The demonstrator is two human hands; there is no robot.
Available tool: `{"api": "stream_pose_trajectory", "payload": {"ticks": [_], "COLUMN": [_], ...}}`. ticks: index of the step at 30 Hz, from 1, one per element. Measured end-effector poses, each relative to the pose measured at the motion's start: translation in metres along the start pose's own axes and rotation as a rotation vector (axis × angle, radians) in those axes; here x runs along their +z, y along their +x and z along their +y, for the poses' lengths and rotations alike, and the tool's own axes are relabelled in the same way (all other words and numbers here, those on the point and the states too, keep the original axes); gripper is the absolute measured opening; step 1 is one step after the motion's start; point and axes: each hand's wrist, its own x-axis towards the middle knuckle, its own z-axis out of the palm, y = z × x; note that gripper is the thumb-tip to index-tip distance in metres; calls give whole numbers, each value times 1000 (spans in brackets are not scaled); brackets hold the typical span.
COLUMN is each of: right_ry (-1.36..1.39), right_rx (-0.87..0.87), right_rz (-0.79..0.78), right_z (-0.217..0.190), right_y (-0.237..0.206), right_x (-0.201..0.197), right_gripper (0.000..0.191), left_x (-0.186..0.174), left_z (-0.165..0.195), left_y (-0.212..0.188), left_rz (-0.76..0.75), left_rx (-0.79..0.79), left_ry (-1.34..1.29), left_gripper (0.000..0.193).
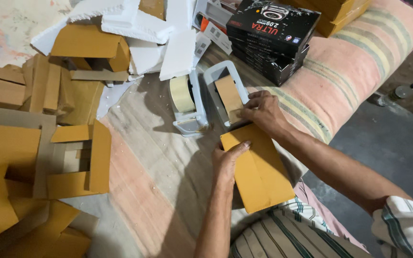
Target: The person folds small yellow cardboard boxes, places a white foam insert and a black product box inside, closes the flaps, and seals each box with kraft tape pulled from a tabletop tape dispenser, pressing the tape down and setting finished boxes on a pile.
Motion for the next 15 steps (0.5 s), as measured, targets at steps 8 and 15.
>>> {"api": "stream_pose_trajectory", "payload": {"ticks": [8, 15], "right_ry": [-158, 424], "right_rx": [-85, 292], "right_rz": [33, -195], "right_z": [-44, -39], "right_y": [-20, -73], "right_x": [-20, -30], "right_gripper": [33, 25], "left_x": [5, -6], "left_z": [6, 5], "left_y": [-2, -3], "left_rz": [37, -89], "left_rx": [13, 40], "left_ry": [34, -19], "left_gripper": [38, 39]}}
